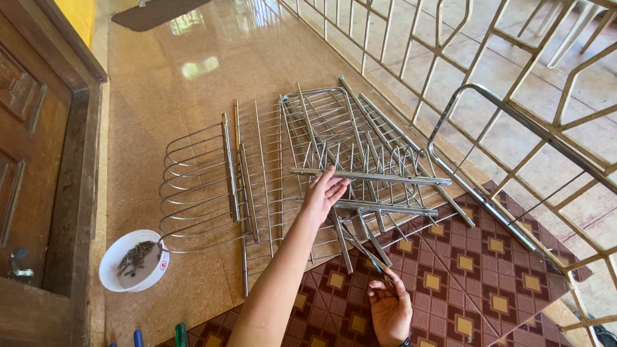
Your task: The person assembles a metal dish rack on the floor by connecting wireframe sections with screws and nuts. They use a screwdriver to tighten fasteners and arrange the components into a larger structure.
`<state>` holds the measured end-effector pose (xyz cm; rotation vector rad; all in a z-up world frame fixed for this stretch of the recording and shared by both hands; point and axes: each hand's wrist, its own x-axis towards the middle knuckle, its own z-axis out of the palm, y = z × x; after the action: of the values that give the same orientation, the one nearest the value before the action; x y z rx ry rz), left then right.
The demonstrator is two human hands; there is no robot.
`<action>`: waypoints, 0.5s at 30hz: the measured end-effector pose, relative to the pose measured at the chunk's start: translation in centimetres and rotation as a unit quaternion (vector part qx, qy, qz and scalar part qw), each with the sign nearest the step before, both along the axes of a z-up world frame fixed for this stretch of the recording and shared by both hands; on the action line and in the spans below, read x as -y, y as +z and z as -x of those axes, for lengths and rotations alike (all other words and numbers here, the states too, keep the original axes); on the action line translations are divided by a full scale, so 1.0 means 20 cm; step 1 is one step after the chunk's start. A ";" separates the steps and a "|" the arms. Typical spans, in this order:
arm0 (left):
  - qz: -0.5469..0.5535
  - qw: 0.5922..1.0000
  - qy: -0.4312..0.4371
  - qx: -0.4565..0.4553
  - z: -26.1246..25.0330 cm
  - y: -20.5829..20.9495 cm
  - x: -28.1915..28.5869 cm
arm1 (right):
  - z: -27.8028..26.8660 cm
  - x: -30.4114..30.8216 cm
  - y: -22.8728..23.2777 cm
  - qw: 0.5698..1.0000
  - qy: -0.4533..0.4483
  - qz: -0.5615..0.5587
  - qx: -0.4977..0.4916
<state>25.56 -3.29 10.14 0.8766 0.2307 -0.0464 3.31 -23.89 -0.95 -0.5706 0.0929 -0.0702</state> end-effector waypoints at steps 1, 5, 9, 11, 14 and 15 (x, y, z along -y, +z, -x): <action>0.006 1.000 0.004 -0.005 -0.01 0.00 0.00 | 0.00 0.00 0.01 1.000 -0.001 0.001 -0.004; 0.033 0.997 -0.038 0.060 -0.04 0.02 -0.04 | -0.01 -0.01 0.03 0.999 -0.007 0.014 -0.032; 0.044 0.995 -0.033 0.083 -0.01 0.00 -0.05 | -0.02 -0.01 0.03 0.998 0.002 0.021 -0.056; 0.046 0.994 -0.019 0.098 0.02 -0.01 -0.05 | -0.02 -0.01 0.03 0.998 0.007 0.026 -0.053; 0.031 0.992 0.011 0.118 0.09 -0.01 -0.05 | -0.02 0.00 0.02 0.999 0.015 0.025 -0.046; 0.025 0.992 0.012 0.127 0.13 -0.01 -0.06 | -0.02 0.00 0.02 0.999 0.018 0.023 -0.042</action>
<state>22.99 -2.18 9.98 0.8199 0.0025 0.0807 3.79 -23.90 -0.52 -0.6216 0.1640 -0.0136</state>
